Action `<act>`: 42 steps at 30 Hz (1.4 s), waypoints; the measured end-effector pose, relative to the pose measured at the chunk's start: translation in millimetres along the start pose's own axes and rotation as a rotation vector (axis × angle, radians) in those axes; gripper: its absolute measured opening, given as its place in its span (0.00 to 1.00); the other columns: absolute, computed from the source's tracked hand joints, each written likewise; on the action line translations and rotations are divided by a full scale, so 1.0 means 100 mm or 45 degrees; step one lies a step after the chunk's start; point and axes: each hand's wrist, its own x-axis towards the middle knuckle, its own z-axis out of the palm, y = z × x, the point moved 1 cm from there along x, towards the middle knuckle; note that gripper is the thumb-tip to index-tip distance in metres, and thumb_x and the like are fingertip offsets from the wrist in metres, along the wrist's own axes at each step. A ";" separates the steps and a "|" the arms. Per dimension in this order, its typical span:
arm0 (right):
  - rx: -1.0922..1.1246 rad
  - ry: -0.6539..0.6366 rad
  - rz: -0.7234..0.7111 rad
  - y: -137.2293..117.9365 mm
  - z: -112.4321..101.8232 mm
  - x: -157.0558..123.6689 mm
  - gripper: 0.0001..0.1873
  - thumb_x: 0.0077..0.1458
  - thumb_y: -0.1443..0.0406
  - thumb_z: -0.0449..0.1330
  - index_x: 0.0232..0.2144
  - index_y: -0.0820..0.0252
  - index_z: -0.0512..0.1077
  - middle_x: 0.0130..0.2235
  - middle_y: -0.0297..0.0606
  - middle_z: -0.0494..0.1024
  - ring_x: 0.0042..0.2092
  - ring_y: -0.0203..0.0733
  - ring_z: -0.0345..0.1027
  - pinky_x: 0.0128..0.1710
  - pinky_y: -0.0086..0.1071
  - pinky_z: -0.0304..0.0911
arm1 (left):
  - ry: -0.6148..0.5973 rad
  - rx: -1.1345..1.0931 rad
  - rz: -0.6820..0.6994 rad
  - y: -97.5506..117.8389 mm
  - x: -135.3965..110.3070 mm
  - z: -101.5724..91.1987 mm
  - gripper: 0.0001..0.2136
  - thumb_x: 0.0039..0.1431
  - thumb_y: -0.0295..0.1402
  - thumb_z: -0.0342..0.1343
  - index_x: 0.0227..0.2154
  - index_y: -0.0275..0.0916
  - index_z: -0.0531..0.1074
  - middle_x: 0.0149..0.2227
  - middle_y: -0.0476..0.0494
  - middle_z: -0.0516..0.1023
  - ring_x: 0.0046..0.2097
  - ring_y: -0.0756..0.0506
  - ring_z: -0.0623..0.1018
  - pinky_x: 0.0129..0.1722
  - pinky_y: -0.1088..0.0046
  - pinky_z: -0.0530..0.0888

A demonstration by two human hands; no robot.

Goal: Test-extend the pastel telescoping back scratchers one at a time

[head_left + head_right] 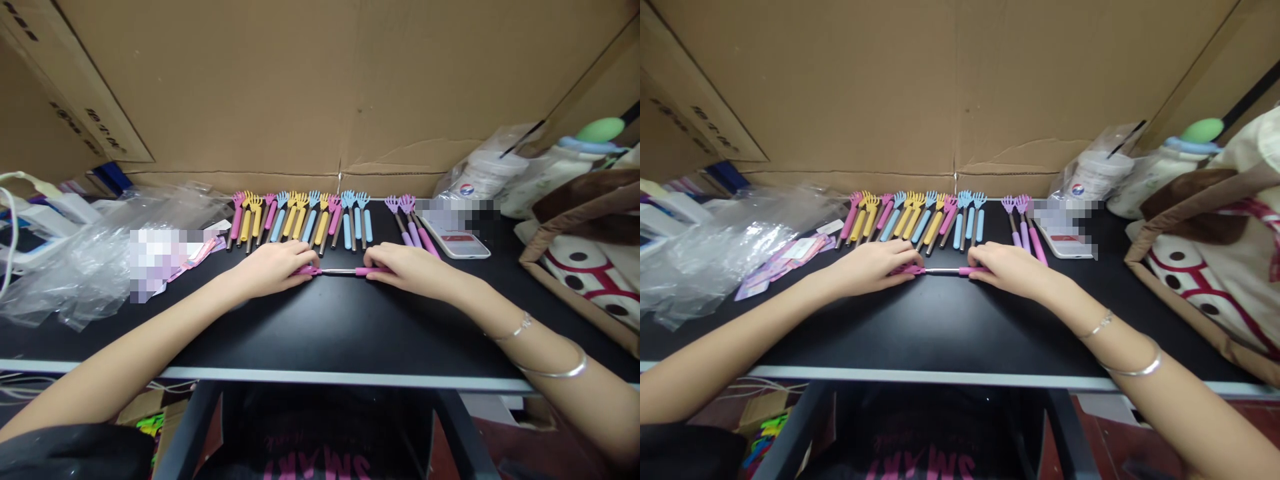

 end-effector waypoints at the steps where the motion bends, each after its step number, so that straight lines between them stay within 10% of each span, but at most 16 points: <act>1: -0.003 0.008 -0.004 0.00 0.00 0.00 0.13 0.62 0.55 0.50 0.34 0.57 0.67 0.33 0.37 0.71 0.30 0.37 0.63 0.28 0.29 0.52 | 0.002 0.003 0.003 0.00 0.00 0.00 0.11 0.68 0.37 0.44 0.42 0.39 0.70 0.43 0.44 0.75 0.42 0.46 0.76 0.38 0.73 0.70; 42: -0.242 0.252 -0.156 -0.29 0.14 0.02 0.12 0.65 0.60 0.48 0.39 0.58 0.69 0.37 0.36 0.78 0.32 0.34 0.71 0.27 0.29 0.52 | 0.218 0.122 0.083 0.08 0.03 0.05 0.10 0.67 0.38 0.48 0.39 0.40 0.72 0.33 0.50 0.79 0.35 0.49 0.78 0.28 0.74 0.64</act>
